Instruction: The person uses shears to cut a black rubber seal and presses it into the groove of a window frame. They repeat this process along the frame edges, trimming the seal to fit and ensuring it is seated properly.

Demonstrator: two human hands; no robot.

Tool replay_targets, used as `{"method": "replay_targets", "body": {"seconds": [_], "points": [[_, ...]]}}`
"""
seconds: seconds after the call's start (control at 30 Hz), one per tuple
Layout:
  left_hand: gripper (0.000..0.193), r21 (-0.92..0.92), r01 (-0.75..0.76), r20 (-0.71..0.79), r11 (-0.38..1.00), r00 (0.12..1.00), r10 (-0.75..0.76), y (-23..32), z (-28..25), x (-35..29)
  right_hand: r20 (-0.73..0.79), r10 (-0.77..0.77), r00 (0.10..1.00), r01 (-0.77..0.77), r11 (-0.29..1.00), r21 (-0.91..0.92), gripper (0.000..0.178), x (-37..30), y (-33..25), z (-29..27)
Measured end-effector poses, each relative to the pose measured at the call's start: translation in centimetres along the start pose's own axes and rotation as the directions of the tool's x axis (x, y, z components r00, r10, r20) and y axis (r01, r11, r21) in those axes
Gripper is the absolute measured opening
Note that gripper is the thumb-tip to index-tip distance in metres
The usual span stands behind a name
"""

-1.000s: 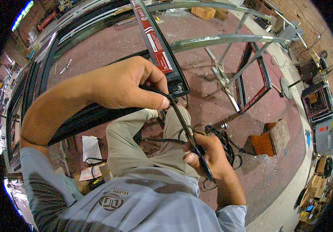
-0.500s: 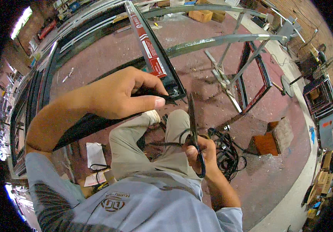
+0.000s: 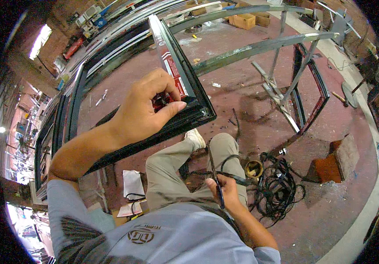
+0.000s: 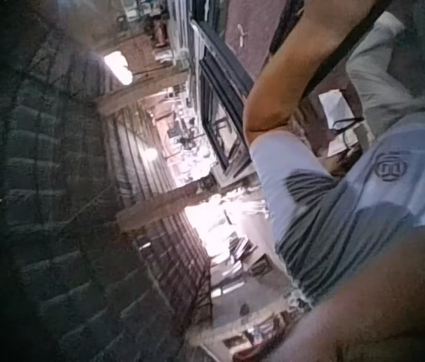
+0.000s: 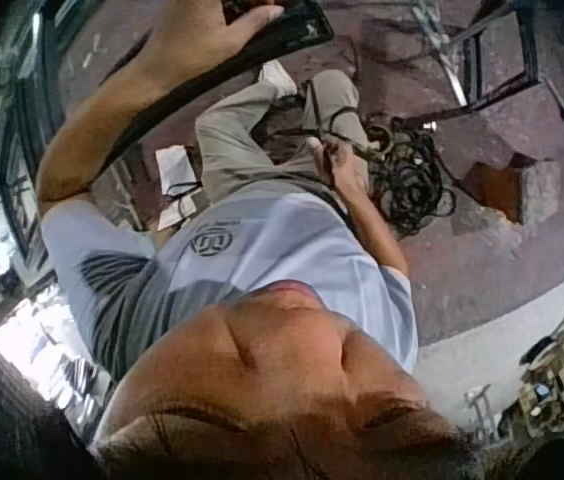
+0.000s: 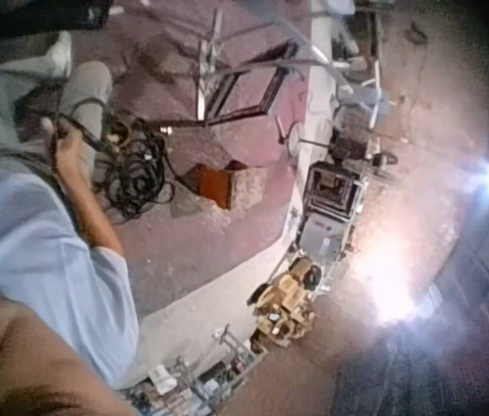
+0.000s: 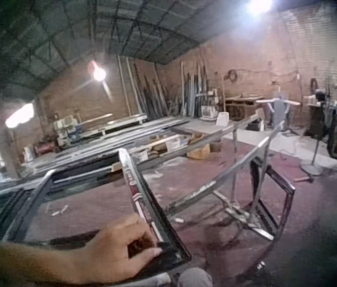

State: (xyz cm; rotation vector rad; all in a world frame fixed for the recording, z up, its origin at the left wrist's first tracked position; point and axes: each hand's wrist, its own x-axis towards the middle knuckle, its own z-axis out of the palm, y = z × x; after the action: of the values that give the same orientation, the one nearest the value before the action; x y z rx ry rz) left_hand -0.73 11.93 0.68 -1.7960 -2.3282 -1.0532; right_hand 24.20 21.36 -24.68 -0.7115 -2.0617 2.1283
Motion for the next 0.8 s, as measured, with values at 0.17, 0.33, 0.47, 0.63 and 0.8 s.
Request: {"method": "replay_targets", "body": {"seconds": [0.17,0.33,0.47,0.63,0.8], "points": [[0.019,-0.021,0.149,-0.01,0.989,0.989,-0.15,0.6,0.2,0.0,0.085,0.046,0.995,-0.047,0.999,0.017,0.049,0.6,1.9,0.7],[0.019,-0.045,0.185,0.042,0.982,0.982,-0.183,0.4,0.4,0.1,0.056,-0.078,0.995,0.078,0.997,-0.01,0.054,2.0,6.3,1.2],[0.022,0.012,0.182,0.018,0.983,0.983,-0.182,0.5,0.4,0.1,0.106,-0.064,0.992,0.073,0.994,-0.083,0.056,2.2,5.1,0.9],[0.037,0.243,0.146,-0.086,0.959,0.988,-0.129,-0.2,1.4,-0.5,0.116,-0.097,0.989,0.117,0.977,-0.178,0.057,2.2,4.3,0.7],[0.053,0.158,0.276,-0.071,0.948,0.961,-0.268,-0.1,1.9,-0.2,0.113,-0.086,0.99,0.11,0.97,-0.219,0.058,2.4,4.9,0.5]]}}
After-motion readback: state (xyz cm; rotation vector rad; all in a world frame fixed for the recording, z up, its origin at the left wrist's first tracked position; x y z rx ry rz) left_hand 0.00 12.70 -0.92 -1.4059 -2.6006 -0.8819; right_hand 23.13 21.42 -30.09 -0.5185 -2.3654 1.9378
